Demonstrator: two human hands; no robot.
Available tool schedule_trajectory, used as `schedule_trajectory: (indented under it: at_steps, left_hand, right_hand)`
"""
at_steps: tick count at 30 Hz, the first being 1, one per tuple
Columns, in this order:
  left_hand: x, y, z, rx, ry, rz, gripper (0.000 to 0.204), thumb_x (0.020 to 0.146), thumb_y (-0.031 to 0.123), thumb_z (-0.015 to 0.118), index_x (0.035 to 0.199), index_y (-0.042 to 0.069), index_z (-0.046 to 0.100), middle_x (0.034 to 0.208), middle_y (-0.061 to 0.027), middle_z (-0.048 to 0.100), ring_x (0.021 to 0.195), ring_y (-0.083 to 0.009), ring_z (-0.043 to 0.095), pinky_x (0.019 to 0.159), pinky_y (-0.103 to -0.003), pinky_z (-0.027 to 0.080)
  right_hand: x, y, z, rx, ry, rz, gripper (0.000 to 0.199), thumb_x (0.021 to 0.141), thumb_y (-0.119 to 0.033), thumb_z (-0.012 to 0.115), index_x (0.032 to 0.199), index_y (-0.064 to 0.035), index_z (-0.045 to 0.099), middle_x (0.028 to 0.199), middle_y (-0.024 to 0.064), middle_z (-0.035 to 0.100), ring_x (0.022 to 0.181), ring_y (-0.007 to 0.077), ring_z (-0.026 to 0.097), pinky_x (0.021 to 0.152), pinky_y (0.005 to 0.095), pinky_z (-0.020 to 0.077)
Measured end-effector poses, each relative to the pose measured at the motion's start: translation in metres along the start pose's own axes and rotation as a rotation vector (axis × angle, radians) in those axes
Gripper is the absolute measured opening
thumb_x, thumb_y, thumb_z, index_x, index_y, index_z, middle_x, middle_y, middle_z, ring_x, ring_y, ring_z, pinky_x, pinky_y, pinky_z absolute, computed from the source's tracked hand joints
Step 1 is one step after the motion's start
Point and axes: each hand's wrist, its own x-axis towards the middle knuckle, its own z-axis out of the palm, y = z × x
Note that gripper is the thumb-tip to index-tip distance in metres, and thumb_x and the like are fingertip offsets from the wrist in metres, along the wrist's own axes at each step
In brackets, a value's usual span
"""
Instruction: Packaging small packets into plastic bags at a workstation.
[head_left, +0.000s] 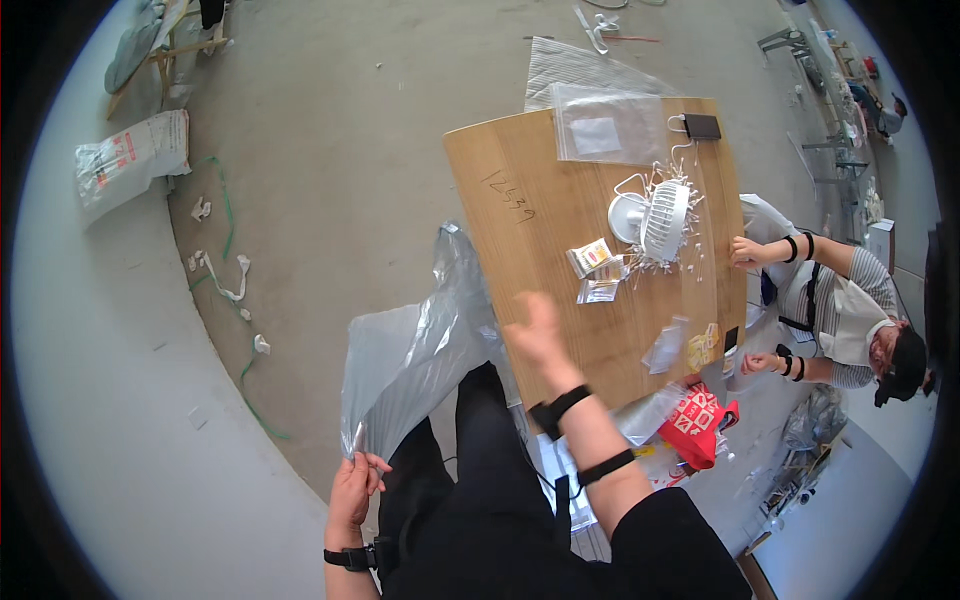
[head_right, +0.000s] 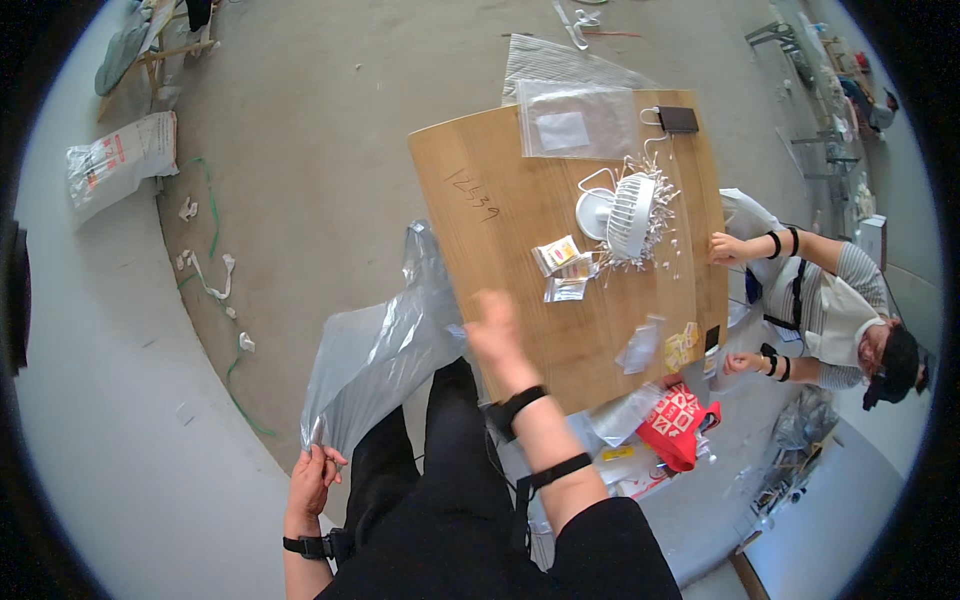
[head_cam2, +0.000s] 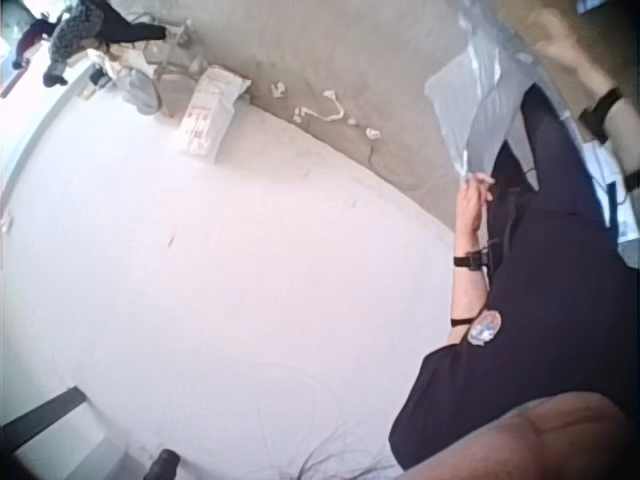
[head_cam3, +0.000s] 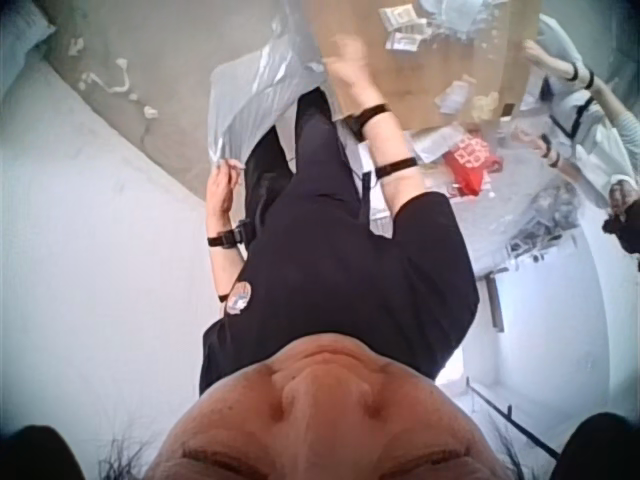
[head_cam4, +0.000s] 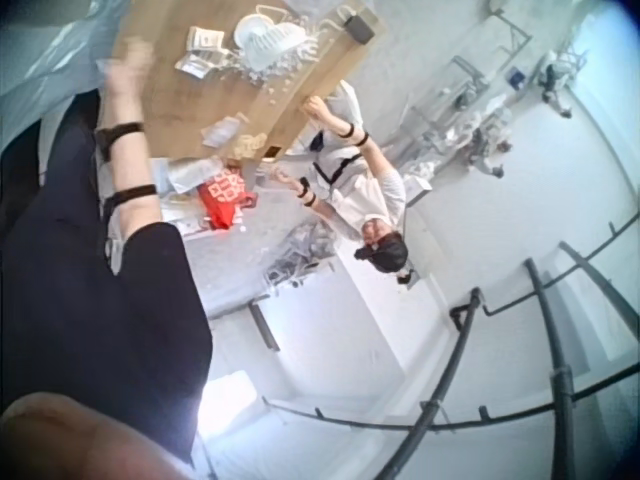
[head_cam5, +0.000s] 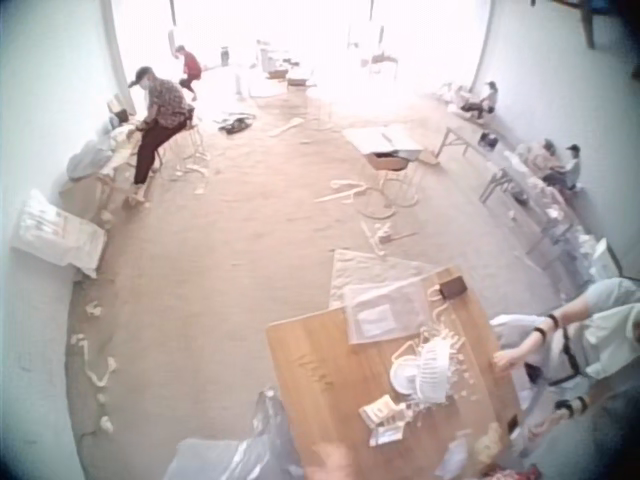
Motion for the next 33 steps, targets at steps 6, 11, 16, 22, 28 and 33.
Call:
schedule_trajectory:
  at_steps: [6, 11, 16, 22, 28, 33]
  left_hand:
    - [0.016, -0.01, 0.009, 0.04, -0.074, -0.04, 0.035, 0.096, 0.026, 0.032, 0.112, -0.003, 0.042, 0.077, -0.0084, 0.056, 0.047, -0.0049, 0.035, 0.052, -0.023, 0.044]
    - [0.01, 0.001, 0.013, 0.023, 0.016, -0.04, 0.035, 0.096, 0.028, 0.033, 0.107, -0.003, 0.044, 0.075, -0.0077, 0.055, 0.047, -0.0045, 0.035, 0.053, -0.023, 0.043]
    - [0.016, 0.017, 0.012, 0.01, 0.03, -0.016, 0.037, 0.096, 0.029, 0.032, 0.092, -0.003, 0.05, 0.069, -0.0055, 0.053, 0.046, -0.0041, 0.034, 0.053, -0.022, 0.043]
    - [0.017, 0.043, 0.01, 0.014, -0.022, -0.013, 0.04, 0.096, 0.029, 0.031, 0.082, -0.002, 0.051, 0.061, -0.0029, 0.049, 0.046, -0.004, 0.034, 0.054, -0.022, 0.043]
    - [0.001, 0.088, 0.002, -0.027, -0.128, 0.076, 0.038, 0.096, 0.03, 0.031, 0.087, -0.001, 0.05, 0.074, -0.0066, 0.054, 0.048, -0.005, 0.035, 0.054, -0.022, 0.043]
    - [-0.019, 0.137, -0.031, 0.061, -0.169, 0.167, 0.043, 0.096, 0.031, 0.031, 0.083, -0.003, 0.055, 0.052, 0.0012, 0.04, 0.048, -0.0074, 0.041, 0.055, -0.022, 0.043]
  right_hand:
    - [0.078, 0.115, -0.104, -1.039, -0.109, -0.052, 0.085, 0.068, -0.01, 0.063, 0.138, -0.0267, 0.017, 0.14, 0.0219, 0.016, 0.128, 0.0421, 0.018, 0.106, 0.0464, 0.018]
    - [0.084, 0.121, -0.094, -1.103, -0.312, -0.096, 0.065, 0.074, -0.008, 0.056, 0.131, -0.0269, 0.032, 0.119, 0.0159, 0.042, 0.106, 0.0314, 0.045, 0.087, 0.042, 0.0363]
    - [0.07, 0.11, -0.103, -0.957, -0.153, -0.345, 0.018, 0.071, -0.01, 0.059, 0.087, -0.0157, 0.053, 0.072, 0.0098, 0.051, 0.072, 0.0255, 0.053, 0.065, 0.0384, 0.04]
    - [0.04, 0.044, -0.072, 0.437, -0.007, 0.099, 0.053, 0.067, 0.001, 0.068, 0.114, -0.0106, 0.047, 0.095, 0.0112, 0.058, 0.087, 0.023, 0.059, 0.071, 0.0367, 0.0505]
    - [0.008, -0.162, 0.019, 0.836, -1.332, 0.618, 0.044, 0.074, -0.009, 0.066, 0.114, 0.001, 0.049, 0.091, 0.0096, 0.061, 0.076, 0.016, 0.06, 0.065, 0.0288, 0.0491]
    - [0.032, -0.198, 0.152, 0.905, -1.59, 0.531, 0.029, 0.08, -0.017, 0.059, 0.106, -0.0027, 0.056, 0.101, 0.0036, 0.061, 0.092, 0.0158, 0.058, 0.076, 0.0317, 0.0484]
